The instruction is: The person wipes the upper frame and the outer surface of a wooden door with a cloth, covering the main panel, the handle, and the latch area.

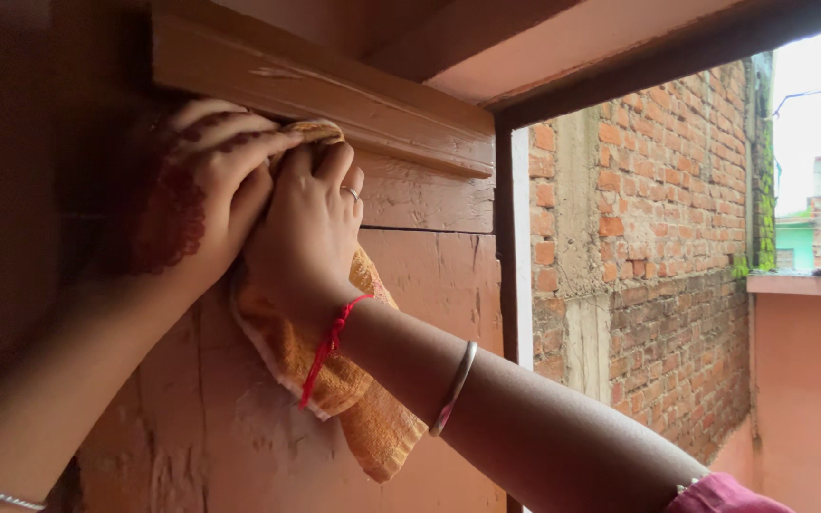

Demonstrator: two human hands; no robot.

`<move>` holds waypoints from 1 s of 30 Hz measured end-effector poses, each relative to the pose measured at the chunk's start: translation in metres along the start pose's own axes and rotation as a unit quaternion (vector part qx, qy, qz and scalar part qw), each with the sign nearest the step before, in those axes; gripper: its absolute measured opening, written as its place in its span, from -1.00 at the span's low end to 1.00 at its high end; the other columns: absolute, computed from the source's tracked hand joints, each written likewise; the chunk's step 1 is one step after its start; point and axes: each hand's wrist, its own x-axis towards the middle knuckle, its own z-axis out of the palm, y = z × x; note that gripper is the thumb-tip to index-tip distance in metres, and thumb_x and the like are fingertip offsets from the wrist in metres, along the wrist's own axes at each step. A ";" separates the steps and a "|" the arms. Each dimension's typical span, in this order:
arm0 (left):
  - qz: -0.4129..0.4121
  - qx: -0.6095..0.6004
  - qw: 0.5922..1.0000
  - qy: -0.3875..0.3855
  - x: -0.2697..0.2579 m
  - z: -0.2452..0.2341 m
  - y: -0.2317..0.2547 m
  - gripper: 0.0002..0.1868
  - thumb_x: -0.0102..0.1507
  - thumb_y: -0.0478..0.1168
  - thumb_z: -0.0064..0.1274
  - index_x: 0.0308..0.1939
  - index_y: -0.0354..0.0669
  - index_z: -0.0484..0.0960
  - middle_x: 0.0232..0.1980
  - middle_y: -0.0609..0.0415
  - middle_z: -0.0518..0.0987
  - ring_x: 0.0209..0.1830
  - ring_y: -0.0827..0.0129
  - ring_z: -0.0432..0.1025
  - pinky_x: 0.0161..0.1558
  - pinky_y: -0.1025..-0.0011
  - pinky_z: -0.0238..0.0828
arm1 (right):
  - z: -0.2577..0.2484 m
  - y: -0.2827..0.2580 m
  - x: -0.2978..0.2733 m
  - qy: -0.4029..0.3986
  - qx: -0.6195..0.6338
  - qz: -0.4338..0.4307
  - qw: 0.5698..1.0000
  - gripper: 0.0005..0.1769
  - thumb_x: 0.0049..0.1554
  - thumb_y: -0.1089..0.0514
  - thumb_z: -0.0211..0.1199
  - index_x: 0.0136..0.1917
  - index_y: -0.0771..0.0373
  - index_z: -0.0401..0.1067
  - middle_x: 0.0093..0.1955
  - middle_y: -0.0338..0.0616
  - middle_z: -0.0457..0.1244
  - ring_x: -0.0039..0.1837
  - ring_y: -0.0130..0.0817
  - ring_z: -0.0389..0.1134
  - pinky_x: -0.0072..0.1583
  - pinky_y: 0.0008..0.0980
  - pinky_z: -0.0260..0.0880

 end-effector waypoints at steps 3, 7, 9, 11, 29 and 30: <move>-0.016 0.004 1.000 0.008 -0.003 -0.011 0.001 -0.69 0.30 -0.38 0.01 0.09 -0.23 0.70 0.09 -0.05 0.65 0.19 0.03 0.46 0.25 0.13 0.35 | -0.006 -0.013 -0.003 -0.033 0.003 -0.001 0.999 -0.37 -0.09 0.19 0.27 0.25 0.36 0.25 0.28 0.20 0.09 0.33 0.22 0.11 0.29 0.07 0.15; -0.044 0.011 0.999 0.020 -0.006 -0.024 0.000 -0.77 0.35 -0.37 0.03 0.06 -0.24 0.67 0.05 -0.10 0.63 0.18 0.02 0.49 0.23 0.14 0.39 | -0.006 -0.028 -0.008 -0.007 0.012 -0.029 0.999 -0.44 -0.08 0.18 0.25 0.21 0.34 0.31 0.25 0.15 0.12 0.30 0.20 0.13 0.28 0.04 0.15; -0.035 0.027 0.999 0.032 -0.009 -0.032 0.003 -0.81 0.34 -0.37 0.05 0.03 -0.25 0.63 0.03 -0.11 0.61 0.15 -0.01 0.48 0.20 0.10 0.37 | -0.003 -0.034 -0.008 0.014 0.025 -0.036 0.999 -0.56 0.08 0.17 0.21 0.22 0.31 0.35 0.26 0.11 0.14 0.30 0.16 0.16 0.29 0.04 0.15; -0.034 0.042 0.998 0.041 -0.009 -0.042 0.006 -0.84 0.31 -0.39 0.06 -0.03 -0.28 0.60 -0.03 -0.14 0.60 0.07 -0.05 0.47 0.12 0.06 0.36 | -0.001 -0.038 -0.010 0.016 0.023 -0.047 0.999 -0.55 0.05 0.18 0.19 0.23 0.26 0.37 0.26 0.08 0.15 0.28 0.14 0.17 0.25 0.01 0.16; -0.056 0.125 0.989 0.054 -0.047 -0.066 0.009 -0.90 0.40 -0.42 0.06 -0.01 -0.31 0.52 0.02 -0.12 0.50 0.08 0.02 0.40 0.16 0.12 0.31 | 0.007 -0.051 -0.026 0.015 0.046 -0.146 0.988 -0.59 0.17 0.13 0.14 0.30 0.16 0.36 0.28 0.00 0.15 0.30 0.08 0.19 0.26 -0.01 0.19; -0.061 0.122 0.989 0.047 -0.050 -0.068 0.011 -0.89 0.40 -0.42 0.04 0.01 -0.31 0.52 0.03 -0.12 0.49 0.09 0.02 0.39 0.15 0.14 0.31 | 0.005 -0.050 -0.031 0.008 0.050 -0.143 0.988 -0.59 0.17 0.14 0.14 0.30 0.16 0.35 0.29 0.00 0.15 0.31 0.08 0.18 0.26 -0.01 0.19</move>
